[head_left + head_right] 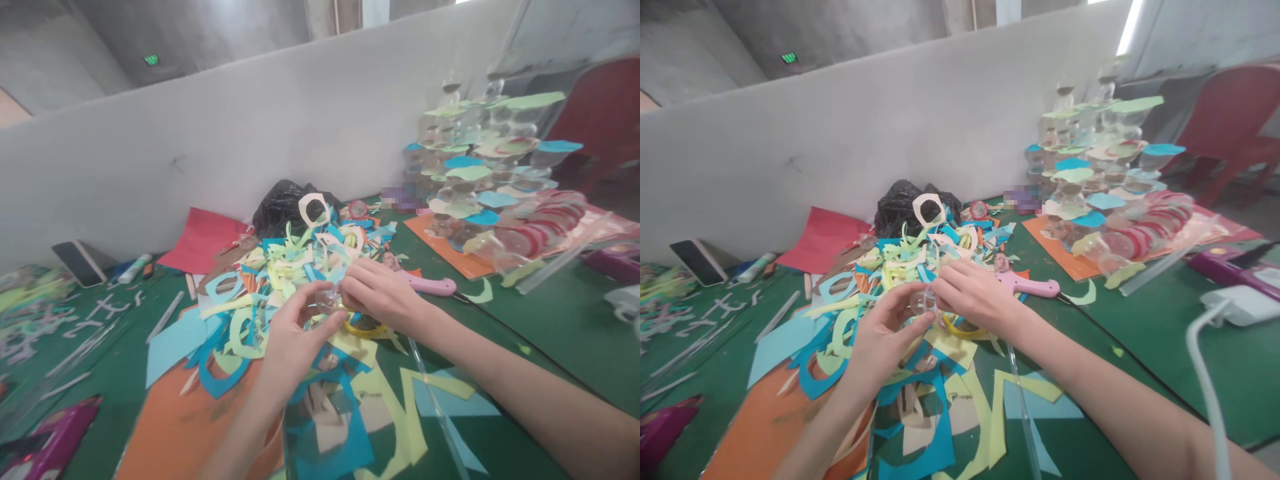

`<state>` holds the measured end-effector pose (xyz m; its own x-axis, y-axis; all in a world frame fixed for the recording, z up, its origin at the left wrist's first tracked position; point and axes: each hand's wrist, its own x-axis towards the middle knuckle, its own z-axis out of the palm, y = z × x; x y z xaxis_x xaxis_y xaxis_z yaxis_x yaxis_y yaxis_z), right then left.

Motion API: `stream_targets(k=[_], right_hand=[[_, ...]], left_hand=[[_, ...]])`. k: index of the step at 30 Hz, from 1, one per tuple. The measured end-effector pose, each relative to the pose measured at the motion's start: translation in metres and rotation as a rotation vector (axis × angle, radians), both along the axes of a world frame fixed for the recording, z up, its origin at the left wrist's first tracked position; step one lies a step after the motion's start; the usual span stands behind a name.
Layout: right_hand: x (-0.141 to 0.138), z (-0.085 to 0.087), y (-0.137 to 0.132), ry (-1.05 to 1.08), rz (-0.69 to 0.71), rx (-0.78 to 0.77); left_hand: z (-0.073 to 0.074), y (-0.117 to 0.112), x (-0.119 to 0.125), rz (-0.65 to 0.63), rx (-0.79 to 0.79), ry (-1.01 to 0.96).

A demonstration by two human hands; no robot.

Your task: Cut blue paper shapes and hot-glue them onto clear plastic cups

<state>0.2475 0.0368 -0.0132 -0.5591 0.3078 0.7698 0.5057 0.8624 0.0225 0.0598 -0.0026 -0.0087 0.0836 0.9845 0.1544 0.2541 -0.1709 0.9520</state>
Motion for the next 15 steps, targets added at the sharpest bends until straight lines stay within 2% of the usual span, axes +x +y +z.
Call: stream_targets(k=[3, 8, 15], right_hand=[[-0.001, -0.003, 0.000, 0.038, -0.022, 0.017], [-0.005, -0.012, 0.001, 0.158, -0.034, 0.138], [-0.007, -0.023, 0.002, 0.163, -0.044, 0.180]], left_hand=[[0.000, -0.002, 0.004, -0.040, -0.043, -0.063], [0.002, -0.004, 0.009, -0.082, -0.099, -0.180], [0.002, -0.002, 0.006, -0.102, -0.161, -0.220]])
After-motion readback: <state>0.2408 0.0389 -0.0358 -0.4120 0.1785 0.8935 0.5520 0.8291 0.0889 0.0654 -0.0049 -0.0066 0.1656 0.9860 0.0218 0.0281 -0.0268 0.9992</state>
